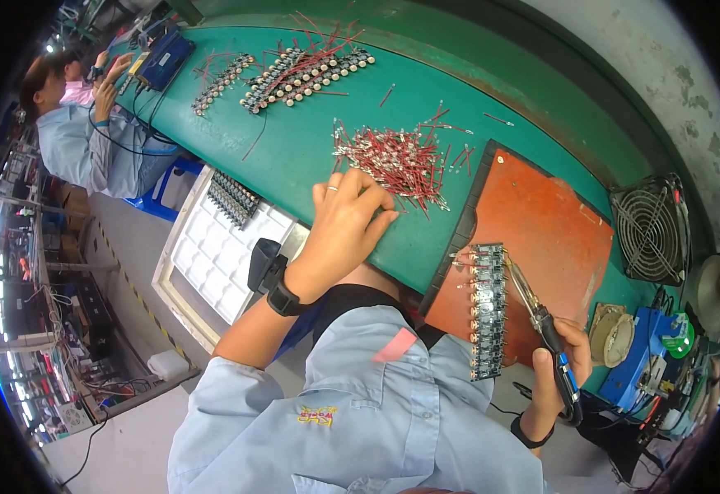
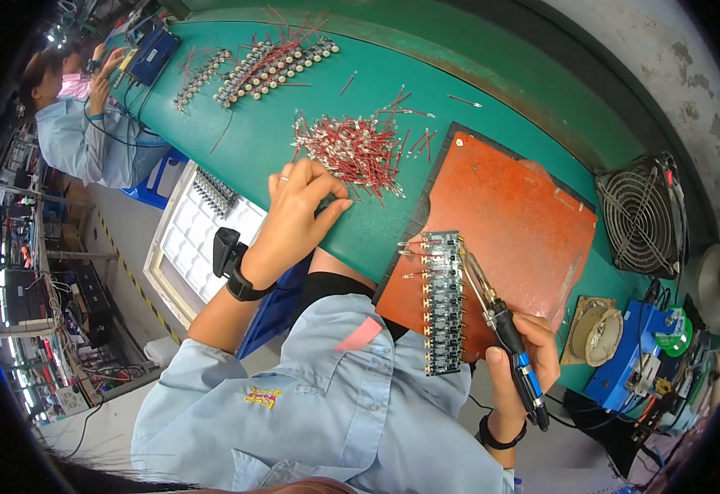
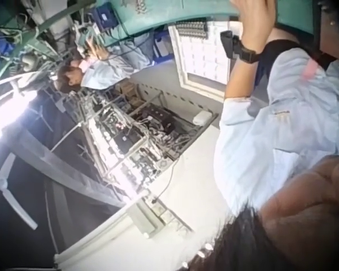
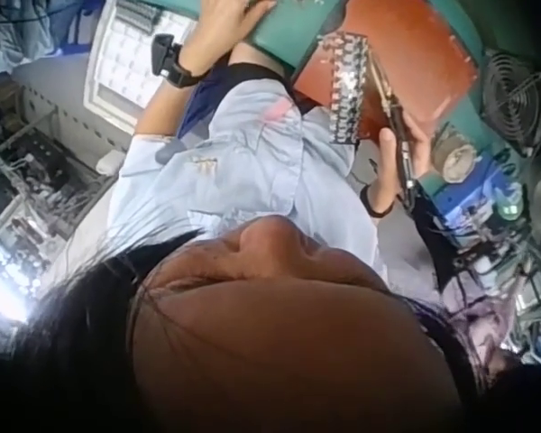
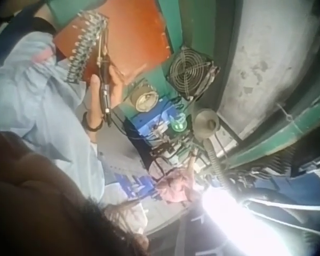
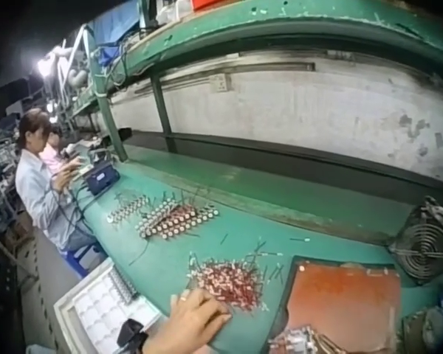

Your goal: Soldering electronic components onto a printed circuit board at a factory workstation.

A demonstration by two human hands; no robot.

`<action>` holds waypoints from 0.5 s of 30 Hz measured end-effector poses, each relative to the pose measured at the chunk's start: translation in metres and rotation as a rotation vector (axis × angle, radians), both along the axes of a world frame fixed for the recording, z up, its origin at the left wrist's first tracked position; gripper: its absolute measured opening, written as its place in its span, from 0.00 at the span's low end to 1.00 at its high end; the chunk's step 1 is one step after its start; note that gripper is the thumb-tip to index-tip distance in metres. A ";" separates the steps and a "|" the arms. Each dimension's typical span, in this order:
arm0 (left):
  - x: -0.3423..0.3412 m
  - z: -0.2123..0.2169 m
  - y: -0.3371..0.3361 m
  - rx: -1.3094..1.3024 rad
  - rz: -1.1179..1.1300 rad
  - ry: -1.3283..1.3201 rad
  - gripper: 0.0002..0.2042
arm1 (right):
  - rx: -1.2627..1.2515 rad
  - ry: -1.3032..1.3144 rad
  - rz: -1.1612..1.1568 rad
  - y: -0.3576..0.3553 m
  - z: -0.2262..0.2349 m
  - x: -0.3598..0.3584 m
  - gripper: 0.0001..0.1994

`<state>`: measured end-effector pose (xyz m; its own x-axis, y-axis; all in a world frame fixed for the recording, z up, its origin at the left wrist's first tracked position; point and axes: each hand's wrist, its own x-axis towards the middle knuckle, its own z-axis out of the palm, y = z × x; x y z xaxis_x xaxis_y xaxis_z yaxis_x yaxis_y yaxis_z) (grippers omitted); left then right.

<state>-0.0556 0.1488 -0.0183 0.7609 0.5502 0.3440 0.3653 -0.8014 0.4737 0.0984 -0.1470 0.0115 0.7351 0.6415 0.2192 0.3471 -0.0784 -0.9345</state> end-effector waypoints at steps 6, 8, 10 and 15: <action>0.006 0.016 -0.026 -0.097 -0.126 -0.074 0.05 | 0.037 0.053 -0.075 -0.003 0.003 -0.009 0.27; 0.011 0.023 -0.048 -0.174 -0.243 -0.129 0.06 | 0.093 0.197 -0.109 0.002 0.004 -0.017 0.30; 0.014 0.034 -0.073 -0.280 -0.379 -0.219 0.06 | 0.159 0.362 -0.053 0.013 0.008 -0.021 0.32; 0.029 0.039 -0.103 -0.201 -0.558 -0.382 0.10 | 0.179 0.604 0.043 0.031 0.020 -0.023 0.27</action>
<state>-0.0271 0.0461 0.0204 0.7938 0.1939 0.5764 -0.2963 -0.7043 0.6451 0.0752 -0.1164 0.0319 0.7374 0.6648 -0.1198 -0.2466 0.0998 -0.9640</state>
